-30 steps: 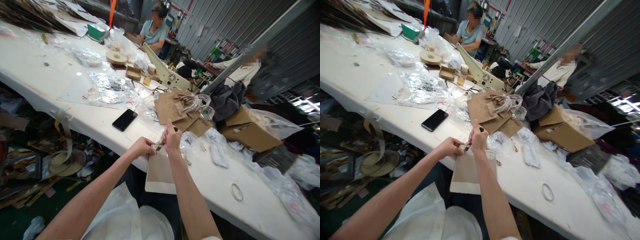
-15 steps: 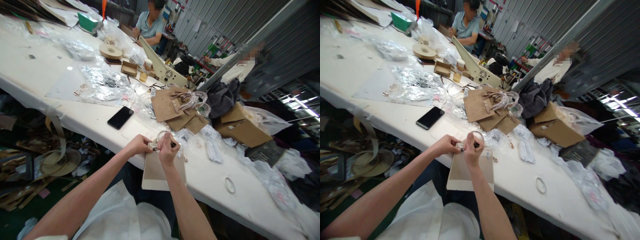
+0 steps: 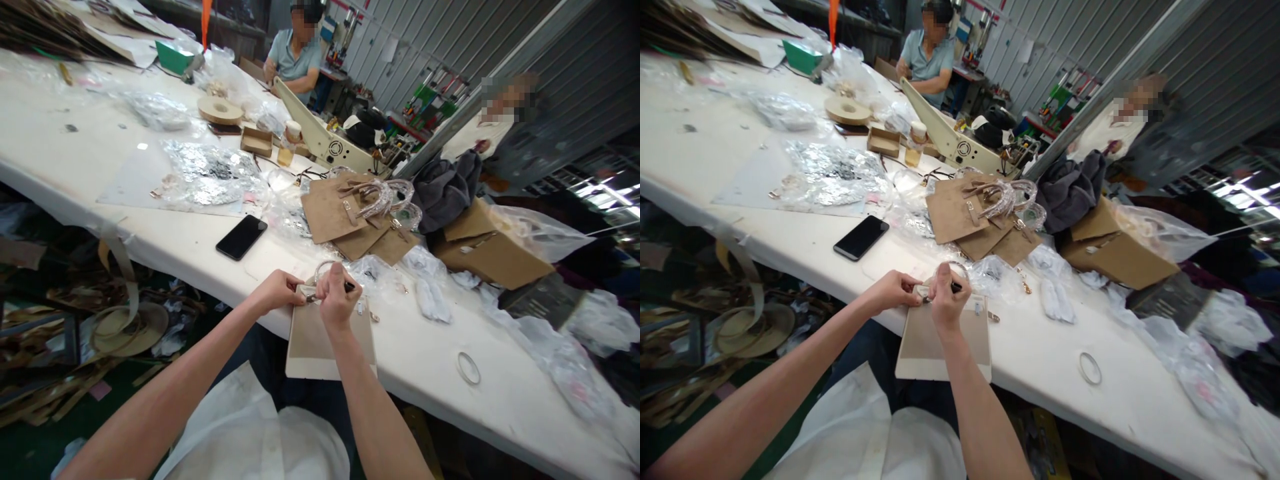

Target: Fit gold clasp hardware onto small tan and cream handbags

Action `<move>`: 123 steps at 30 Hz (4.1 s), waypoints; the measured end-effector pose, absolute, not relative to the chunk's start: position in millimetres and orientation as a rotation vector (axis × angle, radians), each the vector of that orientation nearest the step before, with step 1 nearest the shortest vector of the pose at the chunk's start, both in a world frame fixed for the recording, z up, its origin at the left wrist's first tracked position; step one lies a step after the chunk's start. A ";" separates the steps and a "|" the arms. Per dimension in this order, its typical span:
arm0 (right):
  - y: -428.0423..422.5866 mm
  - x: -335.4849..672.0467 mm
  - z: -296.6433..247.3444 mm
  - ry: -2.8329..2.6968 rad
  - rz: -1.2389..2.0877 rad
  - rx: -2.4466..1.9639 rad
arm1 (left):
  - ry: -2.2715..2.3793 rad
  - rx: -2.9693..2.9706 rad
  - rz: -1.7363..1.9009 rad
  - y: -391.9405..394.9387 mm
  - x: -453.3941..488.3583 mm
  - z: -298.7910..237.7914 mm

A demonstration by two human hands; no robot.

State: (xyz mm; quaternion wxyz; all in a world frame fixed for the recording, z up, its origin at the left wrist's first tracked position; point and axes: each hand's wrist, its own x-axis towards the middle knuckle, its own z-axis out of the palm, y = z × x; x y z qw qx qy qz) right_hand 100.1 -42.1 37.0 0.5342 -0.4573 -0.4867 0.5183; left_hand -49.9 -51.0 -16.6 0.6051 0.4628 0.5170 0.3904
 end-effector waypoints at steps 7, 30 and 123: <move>-20.8 131.6 64.8 -1.044 1.240 -0.837 | 1.249 1.077 0.808 -50.4 -51.5 -10.7; -11.1 246.1 45.5 -1.151 0.949 -0.902 | 1.446 1.922 0.818 -10.4 73.4 28.1; 50.7 219.1 64.0 -1.076 1.235 -1.142 | 1.694 1.884 0.640 -8.2 109.3 13.3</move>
